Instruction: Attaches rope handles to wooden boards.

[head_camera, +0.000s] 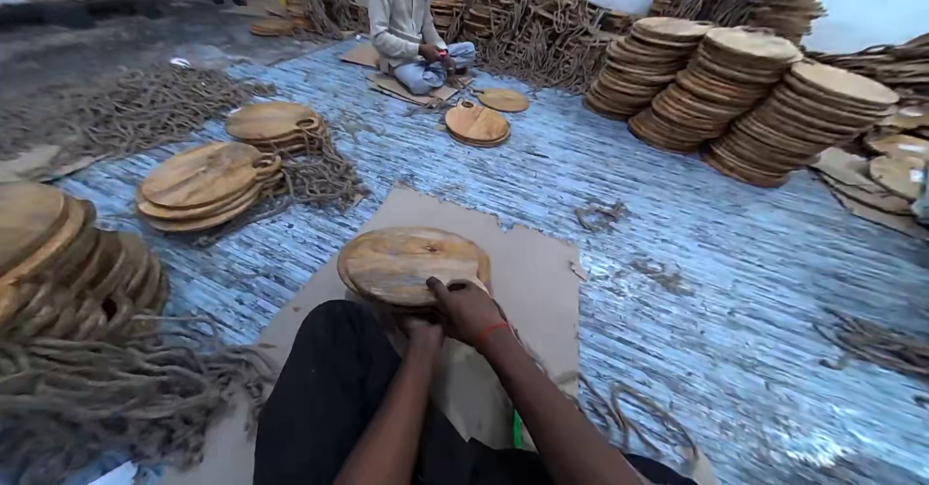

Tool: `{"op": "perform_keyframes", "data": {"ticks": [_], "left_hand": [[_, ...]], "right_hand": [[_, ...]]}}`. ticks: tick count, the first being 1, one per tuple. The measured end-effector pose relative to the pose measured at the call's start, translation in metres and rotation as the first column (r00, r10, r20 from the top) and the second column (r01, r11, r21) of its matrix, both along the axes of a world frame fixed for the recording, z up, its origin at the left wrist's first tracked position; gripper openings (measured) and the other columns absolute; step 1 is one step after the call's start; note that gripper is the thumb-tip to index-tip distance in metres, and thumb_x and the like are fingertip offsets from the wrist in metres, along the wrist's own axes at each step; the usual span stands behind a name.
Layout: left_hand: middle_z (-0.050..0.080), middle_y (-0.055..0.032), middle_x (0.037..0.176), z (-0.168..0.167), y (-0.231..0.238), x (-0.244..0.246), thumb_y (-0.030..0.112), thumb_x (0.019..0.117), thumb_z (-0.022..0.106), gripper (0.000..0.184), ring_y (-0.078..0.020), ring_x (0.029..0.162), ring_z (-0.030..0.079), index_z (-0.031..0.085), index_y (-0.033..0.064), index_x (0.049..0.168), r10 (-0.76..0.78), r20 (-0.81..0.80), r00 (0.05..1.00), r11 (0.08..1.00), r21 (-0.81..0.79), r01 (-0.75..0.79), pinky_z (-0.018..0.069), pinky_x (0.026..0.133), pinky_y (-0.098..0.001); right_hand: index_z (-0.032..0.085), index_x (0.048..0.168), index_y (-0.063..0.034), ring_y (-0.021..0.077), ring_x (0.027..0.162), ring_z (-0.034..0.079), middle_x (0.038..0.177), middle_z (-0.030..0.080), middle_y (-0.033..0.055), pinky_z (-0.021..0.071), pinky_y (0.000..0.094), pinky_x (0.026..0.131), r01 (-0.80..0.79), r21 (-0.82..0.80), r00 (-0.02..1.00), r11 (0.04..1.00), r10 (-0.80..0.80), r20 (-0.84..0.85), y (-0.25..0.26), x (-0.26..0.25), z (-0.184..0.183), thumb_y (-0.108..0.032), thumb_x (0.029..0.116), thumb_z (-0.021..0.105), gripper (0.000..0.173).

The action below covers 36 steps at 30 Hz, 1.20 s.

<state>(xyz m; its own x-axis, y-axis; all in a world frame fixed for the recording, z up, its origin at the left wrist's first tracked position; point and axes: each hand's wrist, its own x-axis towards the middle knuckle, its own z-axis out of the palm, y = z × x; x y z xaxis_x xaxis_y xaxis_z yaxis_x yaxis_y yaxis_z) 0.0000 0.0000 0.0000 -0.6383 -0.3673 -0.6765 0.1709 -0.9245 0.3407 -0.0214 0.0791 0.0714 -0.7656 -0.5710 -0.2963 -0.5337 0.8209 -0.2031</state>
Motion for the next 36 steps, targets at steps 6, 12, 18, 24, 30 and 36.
{"op": "perform_keyframes", "data": {"ticks": [6,12,18,24,30,36], "left_hand": [[0.034,-0.0137,0.163,0.0,0.005,-0.003,0.069,0.1049,0.017,0.075,-0.032,0.146,0.04,0.026,0.0194,0.161,0.139,0.115,0.984,0.951,-0.292,-0.1,0.0413,0.111,-0.0596],[0.052,-0.0144,0.148,-0.017,0.013,-0.01,0.058,0.1082,0.032,0.064,-0.0284,0.133,0.054,0.04,0.0122,0.152,-0.151,0.066,0.986,0.975,-0.155,0.159,0.0477,0.106,-0.0549],[0.04,-0.0152,0.159,-0.011,0.007,-0.027,0.052,0.1099,0.035,0.064,-0.0275,0.144,0.043,0.031,0.0098,0.157,-0.132,0.193,0.972,0.958,-0.226,0.175,0.0405,0.116,-0.0508],[0.039,-0.0225,0.156,-0.018,-0.015,-0.052,0.037,0.109,0.046,0.063,-0.0321,0.143,0.042,0.027,0.001,0.157,-0.029,0.383,0.923,0.916,-0.36,0.179,0.0419,0.114,-0.0502],[0.025,-0.0259,0.165,0.003,0.001,-0.016,0.021,0.1066,0.053,0.074,-0.0353,0.151,0.031,0.011,0.0011,0.163,-0.229,0.31,0.923,0.53,-0.755,0.385,0.0322,0.121,-0.0494],[0.039,-0.0131,0.163,0.001,0.051,0.049,0.039,0.0761,0.09,0.104,-0.0313,0.154,0.031,0.035,0.012,0.161,-0.818,0.547,0.179,-0.564,-0.823,-0.066,0.0254,0.125,-0.0559]], "right_hand": [[0.027,0.165,-0.0187,0.0437,0.12,0.064,0.118,0.07,0.0256,0.0357,0.0581,0.117,-0.021,0.005,0.999,1.0,0.021,0.04,-0.01,0.013,-0.055,0.006,0.0974,0.055,0.077],[0.056,0.145,-0.0059,0.0344,0.138,0.054,0.146,0.059,0.0165,0.0419,0.0547,0.117,0.206,-0.444,0.963,0.872,-0.261,-0.066,0.07,0.045,-0.068,-0.019,0.0893,0.079,0.061],[0.051,0.149,-0.0047,0.0377,0.128,0.061,0.138,0.063,0.0201,0.0468,0.0609,0.109,0.713,-0.359,0.68,0.602,-0.718,0.149,0.204,0.1,-0.059,-0.033,0.0908,0.081,0.071],[0.026,0.165,-0.0188,0.0416,0.12,0.064,0.131,0.066,0.0219,0.0471,0.0648,0.104,0.597,0.336,0.637,0.728,-0.685,0.352,0.21,0.155,-0.003,-0.071,0.0705,0.083,0.122],[0.045,0.156,-0.0158,0.0369,0.132,0.057,0.141,0.062,0.0175,0.0357,0.0585,0.117,0.539,0.324,0.71,0.777,-0.627,0.32,0.201,0.169,-0.007,-0.049,0.0814,0.084,0.09],[0.059,0.145,-0.0125,0.038,0.112,0.069,0.124,0.071,0.0188,0.0523,0.0613,0.1,0.611,-0.116,0.787,0.783,-0.585,0.198,0.224,0.149,0.0,-0.018,0.0901,0.079,0.059]]}}
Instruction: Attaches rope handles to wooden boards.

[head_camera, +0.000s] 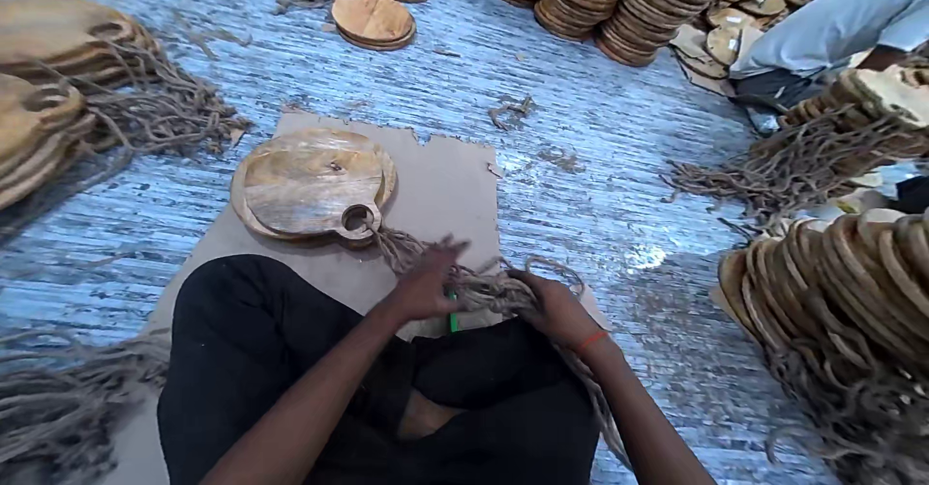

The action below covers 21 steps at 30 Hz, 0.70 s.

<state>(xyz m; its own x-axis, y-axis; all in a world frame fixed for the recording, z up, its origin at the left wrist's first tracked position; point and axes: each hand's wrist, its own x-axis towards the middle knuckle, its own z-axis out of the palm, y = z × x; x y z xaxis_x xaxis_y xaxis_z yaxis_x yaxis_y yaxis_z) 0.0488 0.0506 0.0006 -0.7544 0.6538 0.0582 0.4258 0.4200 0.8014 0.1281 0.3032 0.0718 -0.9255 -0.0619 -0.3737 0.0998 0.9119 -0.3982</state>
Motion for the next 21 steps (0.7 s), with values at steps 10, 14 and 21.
{"op": "perform_keyframes", "data": {"ticks": [10,14,21], "left_hand": [[0.07,-0.0204,0.115,0.066,-0.035,-0.059,0.026,0.1024,0.064,0.034,-0.0369,0.11,0.067,0.065,0.0041,0.129,-0.053,0.045,0.998,0.89,-0.45,0.068,0.0493,0.1,-0.0584],[0.069,-0.0216,0.118,0.052,-0.054,-0.061,0.047,0.1025,0.061,0.057,-0.0391,0.113,0.066,0.053,0.0092,0.145,0.092,0.04,0.995,0.846,-0.531,-0.057,0.0489,0.101,-0.0607],[0.053,-0.022,0.148,-0.011,-0.035,-0.057,0.05,0.1068,0.047,0.063,-0.039,0.136,0.053,0.048,0.0054,0.151,0.203,0.217,0.955,0.722,-0.692,0.004,0.0414,0.113,-0.059]], "right_hand": [[0.061,0.143,-0.019,0.0398,0.108,0.07,0.12,0.073,0.0168,0.0525,0.0646,0.093,-0.052,0.113,0.991,0.992,0.064,-0.113,0.019,-0.086,0.026,-0.016,0.095,0.073,0.049],[0.067,0.133,-0.0097,0.0381,0.115,0.067,0.122,0.071,0.0173,0.0501,0.0579,0.101,-0.077,0.235,0.911,0.969,0.164,-0.378,0.013,-0.118,-0.003,-0.01,0.0951,0.072,0.038],[0.054,0.149,-0.0093,0.0456,0.146,0.04,0.155,0.047,0.0239,0.0315,0.0641,0.119,0.156,0.24,0.972,0.958,-0.106,-0.208,-0.002,-0.086,-0.11,-0.005,0.0855,0.079,0.069]]}}
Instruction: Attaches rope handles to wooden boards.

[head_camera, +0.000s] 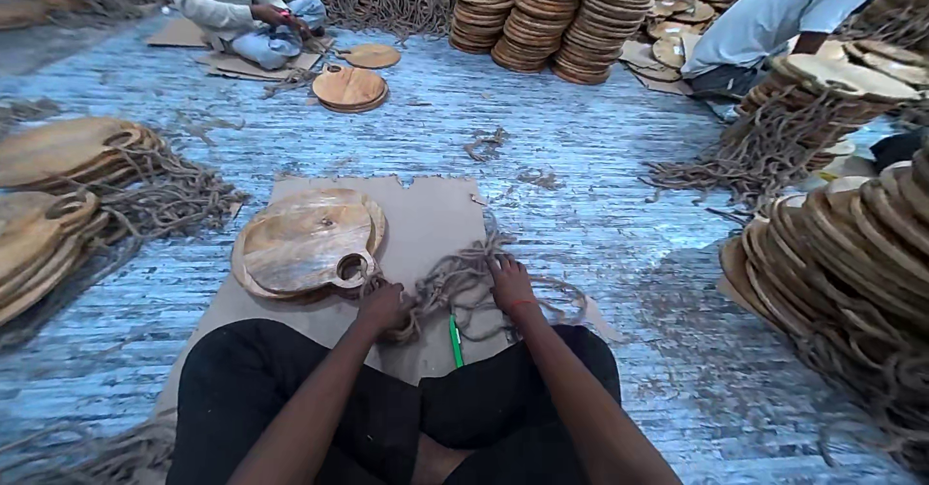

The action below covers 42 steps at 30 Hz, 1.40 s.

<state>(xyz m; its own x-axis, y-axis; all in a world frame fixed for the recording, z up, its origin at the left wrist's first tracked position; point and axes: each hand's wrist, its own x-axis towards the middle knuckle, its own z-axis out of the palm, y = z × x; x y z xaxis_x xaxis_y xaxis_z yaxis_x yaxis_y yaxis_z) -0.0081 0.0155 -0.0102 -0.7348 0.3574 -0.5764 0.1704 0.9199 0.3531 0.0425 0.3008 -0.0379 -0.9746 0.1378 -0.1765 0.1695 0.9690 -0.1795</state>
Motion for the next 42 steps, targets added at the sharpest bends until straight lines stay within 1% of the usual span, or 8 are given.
{"op": "perform_keyframes", "data": {"ticks": [5,9,18,23,29,33,37,42], "left_hand": [[0.07,-0.0195,0.118,-0.005,0.015,-0.008,0.035,0.1079,0.053,0.043,-0.035,0.112,0.067,0.061,0.0025,0.135,0.169,-0.136,0.976,0.961,0.244,-0.133,0.0492,0.103,-0.0548],[0.064,-0.0207,0.129,-0.03,0.04,-0.004,0.031,0.0993,0.068,0.052,-0.0374,0.114,0.066,0.055,0.0042,0.141,0.21,-0.131,0.969,0.939,0.302,-0.163,0.0519,0.1,-0.0567],[0.05,-0.0228,0.146,-0.034,0.039,-0.005,0.012,0.094,0.072,0.048,-0.0437,0.116,0.063,0.059,0.0117,0.14,0.222,-0.17,0.96,0.967,0.166,-0.195,0.054,0.095,-0.0599],[0.05,-0.0262,0.147,-0.038,0.026,-0.005,0.016,0.0976,0.069,0.042,-0.0463,0.123,0.058,0.062,0.0088,0.138,0.314,-0.172,0.934,0.929,0.259,-0.265,0.0491,0.101,-0.0632],[0.053,-0.022,0.146,-0.033,0.021,-0.008,0.011,0.1049,0.055,0.023,-0.0401,0.132,0.053,0.072,0.0014,0.116,0.429,-0.209,0.879,0.84,0.451,-0.302,0.0433,0.11,-0.0574],[0.065,-0.0212,0.125,-0.035,0.027,-0.004,0.018,0.102,0.062,0.03,-0.0351,0.11,0.066,0.067,0.0023,0.127,0.288,-0.345,0.893,0.9,0.416,-0.129,0.0532,0.099,-0.0528],[0.063,-0.0191,0.132,-0.039,0.043,-0.008,0.027,0.0998,0.066,0.044,-0.0355,0.124,0.061,0.062,0.0067,0.139,0.126,-0.228,0.965,0.974,0.213,-0.076,0.0475,0.108,-0.0525],[0.068,-0.0233,0.12,-0.013,0.035,-0.011,0.014,0.1044,0.06,0.038,-0.0342,0.11,0.066,0.053,-0.0019,0.139,0.439,0.084,0.895,0.727,0.552,-0.408,0.0511,0.098,-0.0523]], "right_hand": [[0.059,0.139,-0.0027,0.0432,0.129,0.058,0.139,0.06,0.0244,0.0463,0.0608,0.108,0.201,-0.416,0.961,0.887,-0.261,-0.094,0.006,0.025,0.012,-0.017,0.0964,0.074,0.048],[0.064,0.13,-0.0016,0.0273,0.105,0.073,0.119,0.072,0.0161,0.0586,0.0472,0.095,0.216,-0.591,0.951,0.778,-0.305,-0.053,-0.008,0.033,0.016,-0.016,0.0996,0.071,0.035],[0.069,0.124,-0.0038,0.0257,0.092,0.073,0.106,0.075,0.013,0.0589,0.0473,0.088,0.171,-0.586,0.983,0.792,-0.174,0.051,-0.019,0.037,0.016,-0.018,0.0997,0.071,0.028],[0.069,0.122,-0.0035,0.0298,0.085,0.072,0.1,0.075,0.015,0.0589,0.0522,0.079,0.162,-0.6,0.984,0.783,-0.178,0.034,-0.025,0.05,0.023,-0.017,0.0991,0.072,0.026],[0.07,0.121,-0.0044,0.0279,0.09,0.073,0.102,0.075,0.0136,0.0586,0.0511,0.086,0.163,-0.583,0.985,0.796,-0.167,0.048,-0.021,0.043,0.014,-0.02,0.0994,0.072,0.027],[0.07,0.122,-0.0056,0.0258,0.093,0.073,0.104,0.076,0.0115,0.058,0.0496,0.089,0.181,-0.569,0.983,0.802,-0.167,0.078,-0.02,0.04,0.012,-0.022,0.1003,0.071,0.028],[0.069,0.125,-0.008,0.0232,0.097,0.072,0.107,0.076,0.0087,0.0567,0.0475,0.093,0.211,-0.547,0.977,0.81,-0.157,0.145,-0.02,0.04,0.012,-0.026,0.1008,0.069,0.03],[0.069,0.127,-0.007,0.0232,0.1,0.072,0.109,0.076,0.0095,0.0559,0.0464,0.095,0.206,-0.58,0.978,0.788,-0.15,0.144,-0.024,0.05,0.019,-0.026,0.102,0.067,0.031]]}}
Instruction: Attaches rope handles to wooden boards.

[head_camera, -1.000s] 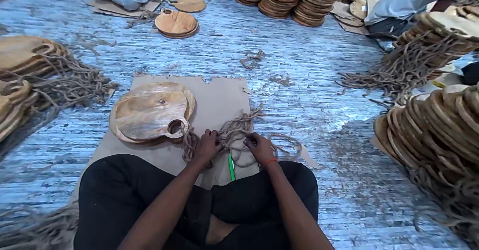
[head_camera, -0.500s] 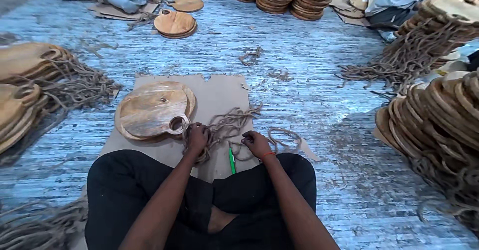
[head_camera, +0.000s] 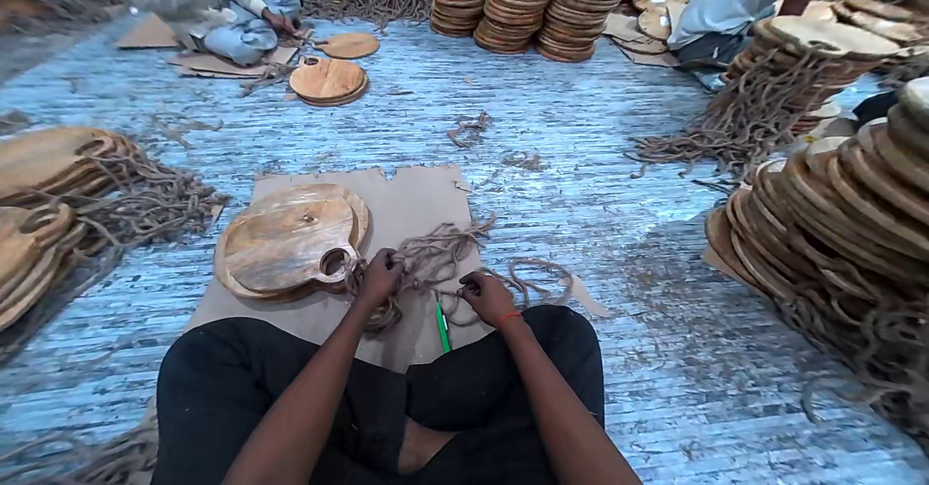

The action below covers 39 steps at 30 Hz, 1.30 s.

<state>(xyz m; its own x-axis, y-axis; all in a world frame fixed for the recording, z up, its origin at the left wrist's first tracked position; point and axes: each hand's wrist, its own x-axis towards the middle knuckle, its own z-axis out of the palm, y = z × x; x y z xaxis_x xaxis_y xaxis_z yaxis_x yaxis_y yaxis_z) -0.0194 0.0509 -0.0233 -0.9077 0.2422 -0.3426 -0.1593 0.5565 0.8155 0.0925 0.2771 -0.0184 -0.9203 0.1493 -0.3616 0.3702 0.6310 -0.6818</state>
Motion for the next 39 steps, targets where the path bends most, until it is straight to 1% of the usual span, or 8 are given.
{"op": "perform_keyframes", "data": {"ticks": [9,14,16,19,22,27,32,39], "left_hand": [[0.069,-0.0105,0.101,0.016,-0.012,0.008,0.014,0.1093,0.05,0.03,-0.0148,0.074,0.061,0.058,0.0055,0.137,-0.028,0.079,0.996,0.945,0.327,0.0,0.0518,0.068,-0.031],[0.069,-0.0117,0.115,0.027,-0.004,0.019,0.004,0.1009,0.061,0.032,-0.0163,0.083,0.065,0.064,0.0064,0.133,-0.315,-0.039,0.948,0.92,0.234,0.315,0.0555,0.079,-0.0362],[0.068,-0.011,0.115,0.028,-0.005,0.023,0.003,0.1001,0.062,0.032,-0.0145,0.081,0.064,0.064,0.0052,0.132,-0.323,-0.034,0.946,0.912,0.257,0.321,0.0556,0.077,-0.0339],[0.067,-0.0131,0.115,0.025,-0.011,0.023,0.005,0.1005,0.063,0.032,-0.0173,0.082,0.065,0.061,0.0039,0.133,-0.337,-0.062,0.94,0.921,0.186,0.342,0.0563,0.078,-0.0366],[0.067,-0.0177,0.121,0.023,-0.016,0.019,0.01,0.1014,0.063,0.034,-0.0272,0.093,0.069,0.06,0.0045,0.135,-0.4,-0.13,0.907,0.916,-0.092,0.391,0.0564,0.089,-0.048],[0.066,-0.021,0.105,0.022,-0.014,0.021,0.008,0.0983,0.066,0.04,-0.034,0.09,0.068,0.051,0.0003,0.134,-0.325,-0.212,0.922,0.94,-0.177,0.29,0.0559,0.085,-0.0536],[0.064,-0.0224,0.126,0.015,-0.007,0.033,0.014,0.0977,0.068,0.043,-0.0369,0.113,0.066,0.054,0.0008,0.136,-0.494,-0.058,0.867,0.834,-0.314,0.454,0.0525,0.099,-0.0554],[0.06,-0.023,0.136,-0.008,0.006,0.041,0.02,0.092,0.076,0.053,-0.0406,0.128,0.058,0.057,0.0023,0.138,-0.456,0.122,0.881,0.715,-0.539,0.445,0.0475,0.107,-0.0577]], "right_hand": [[0.065,0.131,-0.0055,0.0248,0.1,0.073,0.116,0.074,0.0119,0.0591,0.0463,0.093,0.033,-0.054,0.989,0.998,-0.04,-0.145,-0.004,-0.003,-0.007,-0.022,0.0992,0.072,0.037],[0.043,0.156,-0.0095,0.0363,0.136,0.055,0.151,0.054,0.0163,0.045,0.0564,0.114,-0.064,0.028,0.912,0.998,0.069,-0.404,-0.02,-0.008,0.001,-0.017,0.0869,0.083,0.08],[0.038,0.159,-0.0117,0.0368,0.133,0.057,0.144,0.061,0.0139,0.042,0.058,0.115,-0.178,0.056,0.913,0.982,0.186,-0.364,-0.028,-0.018,0.007,-0.015,0.0862,0.084,0.086],[0.053,0.146,-0.009,0.0376,0.108,0.07,0.114,0.073,0.0169,0.0527,0.0605,0.098,-0.317,0.102,0.918,0.943,0.332,-0.219,-0.025,-0.044,0.002,-0.017,0.0968,0.072,0.053],[0.066,0.129,-0.0048,0.04,0.111,0.068,0.116,0.071,0.0212,0.0518,0.0611,0.098,-0.401,0.302,0.884,0.865,0.451,-0.119,0.0,-0.062,0.017,-0.014,0.0988,0.064,0.031],[0.071,0.121,-0.0053,0.0374,0.109,0.07,0.113,0.074,0.0176,0.0469,0.0601,0.103,-0.309,0.561,0.889,0.768,0.443,-0.116,0.057,-0.052,0.04,-0.01,0.0991,0.064,0.023],[0.072,0.124,-0.0096,0.0392,0.115,0.067,0.117,0.073,0.018,0.0462,0.061,0.104,-0.447,0.561,0.889,0.697,0.416,0.192,0.063,-0.007,0.016,-0.019,0.1002,0.064,0.026],[0.07,0.126,-0.0086,0.0422,0.111,0.069,0.115,0.073,0.0218,0.0513,0.0642,0.097,-0.136,0.318,0.991,0.938,0.123,0.059,0.061,-0.025,0.017,-0.016,0.1042,0.059,0.025]]}}
